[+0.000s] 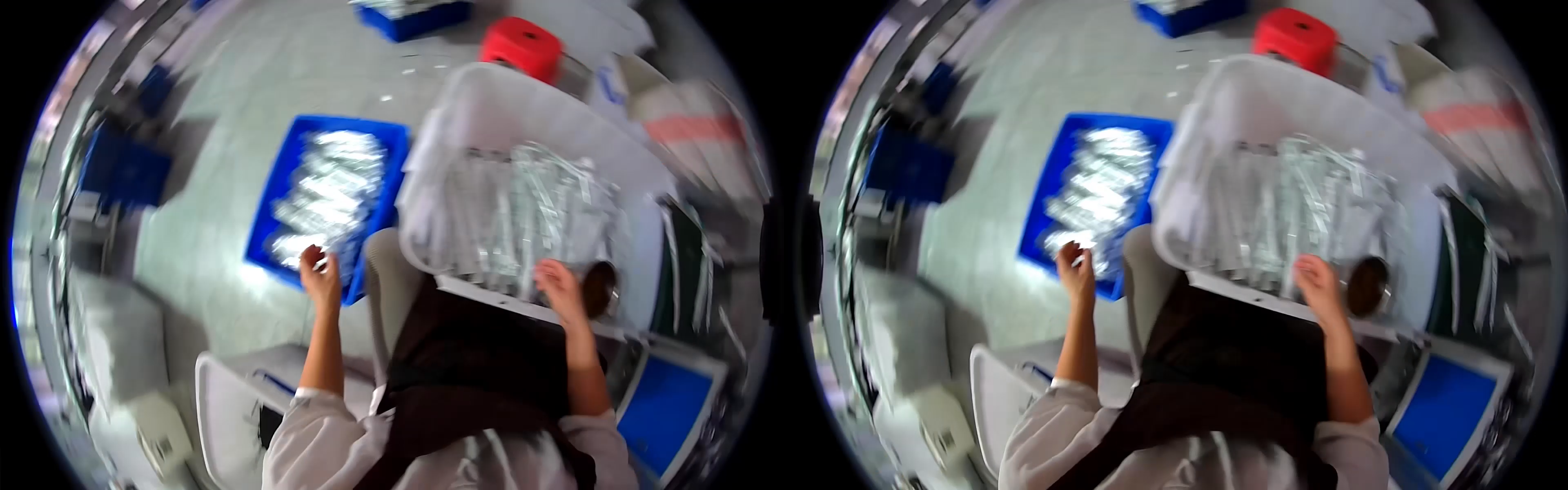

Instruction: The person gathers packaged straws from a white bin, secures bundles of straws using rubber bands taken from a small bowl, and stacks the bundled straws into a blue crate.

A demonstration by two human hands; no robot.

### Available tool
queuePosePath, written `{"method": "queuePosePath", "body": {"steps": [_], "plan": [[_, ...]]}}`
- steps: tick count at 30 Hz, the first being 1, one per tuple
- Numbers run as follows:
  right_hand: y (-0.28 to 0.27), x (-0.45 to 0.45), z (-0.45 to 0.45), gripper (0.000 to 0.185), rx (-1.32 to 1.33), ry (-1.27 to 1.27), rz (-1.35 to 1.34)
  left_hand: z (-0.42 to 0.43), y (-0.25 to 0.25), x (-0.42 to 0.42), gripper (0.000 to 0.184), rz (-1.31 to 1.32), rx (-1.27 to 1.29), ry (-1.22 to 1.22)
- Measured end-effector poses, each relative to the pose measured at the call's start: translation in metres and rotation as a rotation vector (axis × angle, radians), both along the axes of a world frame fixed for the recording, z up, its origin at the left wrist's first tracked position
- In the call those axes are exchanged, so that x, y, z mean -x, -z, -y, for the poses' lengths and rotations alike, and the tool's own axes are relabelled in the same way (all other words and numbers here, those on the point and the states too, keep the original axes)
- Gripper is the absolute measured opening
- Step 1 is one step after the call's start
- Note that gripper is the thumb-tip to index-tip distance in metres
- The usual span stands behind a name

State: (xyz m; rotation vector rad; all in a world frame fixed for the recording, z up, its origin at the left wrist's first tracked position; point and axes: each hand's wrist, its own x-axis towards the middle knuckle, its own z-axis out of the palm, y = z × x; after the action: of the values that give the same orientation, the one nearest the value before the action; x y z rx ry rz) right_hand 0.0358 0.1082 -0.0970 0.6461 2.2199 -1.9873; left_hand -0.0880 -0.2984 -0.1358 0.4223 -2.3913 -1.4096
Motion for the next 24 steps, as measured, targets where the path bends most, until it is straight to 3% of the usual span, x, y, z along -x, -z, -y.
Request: {"method": "queuePosePath", "body": {"steps": [1,2,4,6,7,8,9,10,12,16,18,22,24], "plan": [[0.021,0.000,-0.007,0.032,-0.040,0.038,-0.017,-0.031,-0.019,0.007,0.026,-0.095,-0.016,0.101],[0.032,0.004,0.003,0.035,-0.174,0.024,-0.003,-0.047,-0.036,0.010,0.027,-0.216,-0.003,0.181],[0.060,0.019,-0.004,0.043,-0.351,0.021,0.037,-0.109,-0.055,0.023,0.023,-0.203,0.000,0.476],[0.064,0.047,0.001,0.036,-0.442,-0.006,0.050,-0.170,-0.051,0.039,0.021,0.060,-0.107,0.769],[0.062,0.063,-0.002,0.034,-0.546,-0.024,0.092,-0.202,-0.010,0.058,0.024,0.176,-0.037,0.861],[0.067,0.077,0.003,0.033,-0.579,-0.047,0.137,-0.222,0.007,0.070,0.036,0.383,0.194,0.897],[0.073,0.091,0.008,0.033,-0.612,-0.073,0.175,-0.237,0.032,0.079,0.044,0.482,0.513,0.853],[0.077,0.099,0.014,0.033,-0.606,-0.073,0.168,-0.245,0.047,0.088,0.052,0.644,0.586,0.808],[0.084,0.109,0.026,0.037,-0.779,-0.147,0.237,-0.248,0.102,0.099,0.063,0.875,0.504,0.637],[0.116,0.123,0.045,0.040,-0.818,-0.072,-0.031,-0.238,0.108,0.095,0.078,1.054,0.376,0.627],[0.122,0.135,0.052,0.045,-0.749,-0.133,0.145,-0.232,0.103,0.097,0.088,1.127,0.143,0.529],[0.114,0.148,0.064,0.052,-0.866,-0.152,0.320,-0.234,0.099,0.102,0.091,1.113,0.232,0.402],[0.100,0.154,0.057,0.057,-0.768,-0.199,0.427,-0.239,0.093,0.102,0.081,1.155,0.170,0.391]]}}
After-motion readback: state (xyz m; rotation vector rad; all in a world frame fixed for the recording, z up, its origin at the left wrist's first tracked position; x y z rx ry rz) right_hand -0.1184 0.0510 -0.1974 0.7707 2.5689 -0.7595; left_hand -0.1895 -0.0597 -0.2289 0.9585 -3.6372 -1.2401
